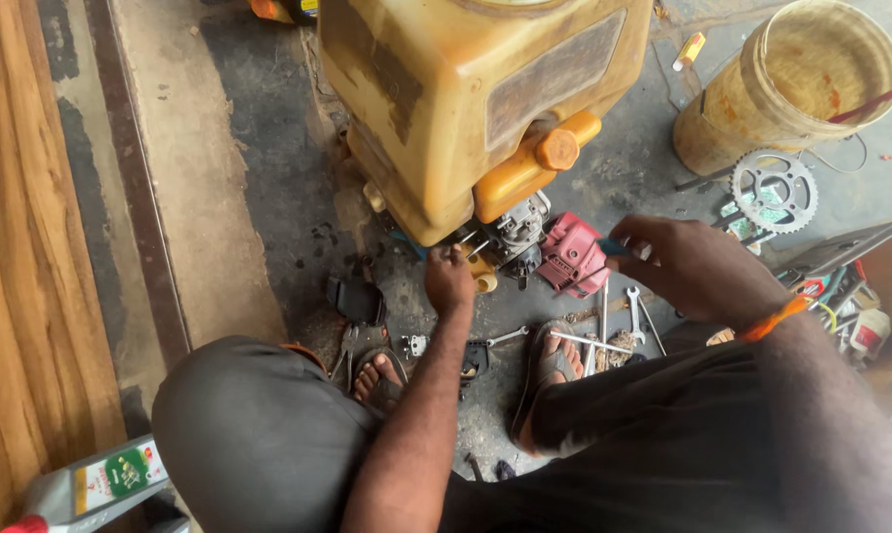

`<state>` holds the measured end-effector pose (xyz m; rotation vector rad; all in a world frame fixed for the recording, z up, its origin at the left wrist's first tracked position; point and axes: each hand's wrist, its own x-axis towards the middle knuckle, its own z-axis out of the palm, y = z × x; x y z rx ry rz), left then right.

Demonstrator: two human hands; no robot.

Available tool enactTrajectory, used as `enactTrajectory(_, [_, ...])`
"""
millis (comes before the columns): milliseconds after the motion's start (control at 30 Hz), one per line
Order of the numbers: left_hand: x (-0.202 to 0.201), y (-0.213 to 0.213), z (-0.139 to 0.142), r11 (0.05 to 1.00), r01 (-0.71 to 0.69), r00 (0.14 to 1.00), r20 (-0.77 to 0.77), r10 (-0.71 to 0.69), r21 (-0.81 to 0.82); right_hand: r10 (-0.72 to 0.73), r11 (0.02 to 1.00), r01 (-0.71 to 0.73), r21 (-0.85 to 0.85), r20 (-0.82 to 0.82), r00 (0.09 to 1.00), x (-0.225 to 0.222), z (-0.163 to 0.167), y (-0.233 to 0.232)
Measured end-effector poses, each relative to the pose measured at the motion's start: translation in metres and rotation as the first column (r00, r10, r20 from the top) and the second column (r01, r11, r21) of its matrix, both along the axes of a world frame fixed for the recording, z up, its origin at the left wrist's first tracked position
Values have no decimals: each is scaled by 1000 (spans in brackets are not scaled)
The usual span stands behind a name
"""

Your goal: The person sits on the floor and uses a screwdriver to remove screws from a small engine attached to a yellow tank. They then use a wrench to loosen and remove bolts, detaching parts of the engine.

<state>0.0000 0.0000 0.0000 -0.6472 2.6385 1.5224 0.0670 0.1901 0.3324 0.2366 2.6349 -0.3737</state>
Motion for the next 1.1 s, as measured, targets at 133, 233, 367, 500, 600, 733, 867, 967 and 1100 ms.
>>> enactTrajectory(133, [27,17,9,952,34,934,329,-138,303,-44,999,43,-24,-34,998,-2,-33,7])
enactTrajectory(233, [53,19,27,704,-244,814,536,-225,667,146,986,-121,118,-243,959,-6,-77,-19])
enactTrajectory(367, [59,-1,37,386,-363,768,507,-391,848,157,953,-93,287,-205,966,-3,-158,-84])
enactTrajectory(500, [56,-27,12,634,-283,851,493,-180,720,16,984,-63,-167,-271,962,34,-230,-112])
enactTrajectory(600, [65,-42,-1,658,-212,927,362,-100,723,-77,787,57,-614,-7,997,30,-269,-93])
enactTrajectory(733, [75,-41,7,557,-270,913,392,-110,785,-530,448,722,-526,495,689,24,-297,-63])
enactTrajectory(867, [74,-32,19,417,-135,955,230,-188,899,-413,-121,749,-651,719,558,37,-313,-55])
enactTrajectory(967, [75,-31,18,369,-159,965,222,-136,916,-489,-239,592,-770,622,612,23,-319,-62])
enactTrajectory(1100, [76,-41,9,464,-263,939,334,-78,846,-542,-329,581,-744,653,529,5,-319,-65])
